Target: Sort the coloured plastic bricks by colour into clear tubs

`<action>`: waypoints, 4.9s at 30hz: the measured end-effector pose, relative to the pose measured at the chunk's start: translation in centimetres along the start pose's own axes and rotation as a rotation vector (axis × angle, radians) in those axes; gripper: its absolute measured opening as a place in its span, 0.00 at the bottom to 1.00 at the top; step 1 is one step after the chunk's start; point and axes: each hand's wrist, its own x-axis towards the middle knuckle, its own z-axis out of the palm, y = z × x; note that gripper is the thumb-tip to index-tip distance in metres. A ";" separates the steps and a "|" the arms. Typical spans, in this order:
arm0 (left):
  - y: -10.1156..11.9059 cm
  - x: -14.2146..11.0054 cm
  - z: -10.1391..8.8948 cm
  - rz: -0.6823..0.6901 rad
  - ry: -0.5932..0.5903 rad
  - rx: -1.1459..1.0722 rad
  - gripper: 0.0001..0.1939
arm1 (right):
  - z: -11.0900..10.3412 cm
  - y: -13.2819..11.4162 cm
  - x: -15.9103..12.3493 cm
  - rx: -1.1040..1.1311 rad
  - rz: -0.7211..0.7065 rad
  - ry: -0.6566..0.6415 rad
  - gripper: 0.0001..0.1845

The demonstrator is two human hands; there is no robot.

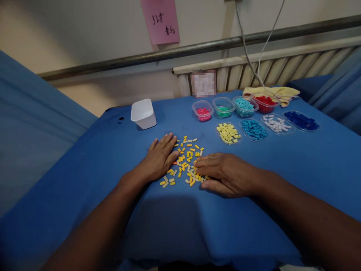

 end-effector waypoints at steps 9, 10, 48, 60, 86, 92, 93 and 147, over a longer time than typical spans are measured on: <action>-2.4 -2.8 -5.6 -0.056 0.001 -0.348 0.33 | -1.4 0.0 -1.3 -0.077 0.102 0.085 0.18; -2.6 -3.5 -6.4 -0.059 -0.072 -0.405 0.34 | -1.8 0.2 -1.7 -0.061 0.143 0.064 0.21; 3.6 -3.9 -5.1 0.132 -0.228 -0.345 0.06 | 1.7 -1.5 0.9 -0.086 0.052 0.174 0.13; 1.7 -2.4 -4.7 -0.026 -0.123 -0.296 0.04 | 1.0 0.3 0.3 -0.031 0.112 0.186 0.11; 2.6 3.1 -2.0 0.087 0.125 -0.838 0.33 | 1.4 2.8 -0.2 0.072 0.300 0.448 0.11; 0.1 0.4 -2.4 0.083 0.077 -0.668 0.17 | 2.2 3.3 -0.2 -0.036 0.242 0.412 0.22; -0.1 -0.1 -2.4 0.121 0.048 -0.658 0.17 | 2.3 3.3 -0.1 -0.053 0.211 0.390 0.23; 1.0 -3.6 -4.9 0.261 -0.340 -0.580 0.06 | -0.6 0.9 -0.1 -0.162 0.142 0.221 0.09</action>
